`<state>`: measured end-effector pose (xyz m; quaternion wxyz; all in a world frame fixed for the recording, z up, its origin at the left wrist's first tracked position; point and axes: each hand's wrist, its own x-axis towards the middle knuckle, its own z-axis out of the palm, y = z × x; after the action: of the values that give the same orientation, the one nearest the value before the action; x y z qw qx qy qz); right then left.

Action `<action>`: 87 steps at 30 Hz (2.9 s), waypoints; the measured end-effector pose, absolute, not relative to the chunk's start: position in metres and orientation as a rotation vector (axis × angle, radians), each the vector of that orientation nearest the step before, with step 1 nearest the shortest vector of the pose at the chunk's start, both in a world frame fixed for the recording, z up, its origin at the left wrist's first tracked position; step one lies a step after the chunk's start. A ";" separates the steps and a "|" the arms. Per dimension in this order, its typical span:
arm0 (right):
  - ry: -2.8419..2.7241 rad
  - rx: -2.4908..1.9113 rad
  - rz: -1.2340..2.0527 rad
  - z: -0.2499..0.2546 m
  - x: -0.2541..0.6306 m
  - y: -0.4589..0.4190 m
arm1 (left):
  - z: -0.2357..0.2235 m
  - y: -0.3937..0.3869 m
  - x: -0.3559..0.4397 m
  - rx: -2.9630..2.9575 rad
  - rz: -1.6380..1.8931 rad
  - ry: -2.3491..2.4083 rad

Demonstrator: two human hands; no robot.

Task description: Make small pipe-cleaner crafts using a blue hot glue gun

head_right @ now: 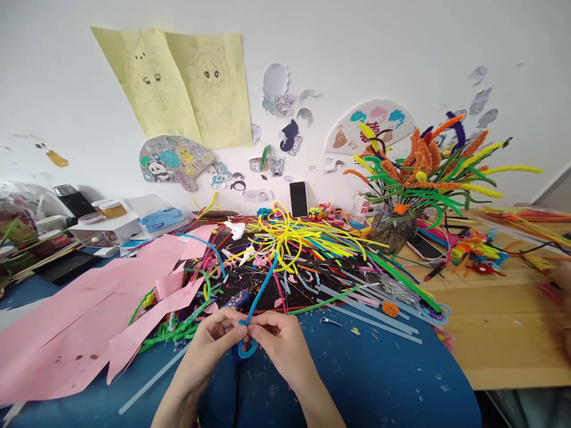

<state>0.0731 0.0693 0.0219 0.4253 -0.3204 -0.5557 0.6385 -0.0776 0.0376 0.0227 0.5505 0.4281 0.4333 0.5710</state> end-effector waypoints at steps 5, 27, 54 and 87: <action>-1.230 -0.733 1.724 0.012 0.074 0.070 | 0.021 0.039 -0.076 0.911 1.433 1.057; -1.121 -0.906 1.604 0.017 0.076 0.065 | 0.027 0.038 -0.086 0.790 1.441 0.893; -1.180 -0.863 1.564 0.009 0.065 0.069 | 0.012 0.044 -0.078 0.833 1.551 1.027; -1.281 -0.903 1.442 0.009 0.055 0.068 | -0.002 0.034 -0.065 0.596 1.845 1.111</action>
<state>0.0555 0.0676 0.0087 0.4845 -0.3709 -0.5262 0.5923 -0.0646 0.0340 -0.0023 0.4380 0.2398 0.4470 0.7422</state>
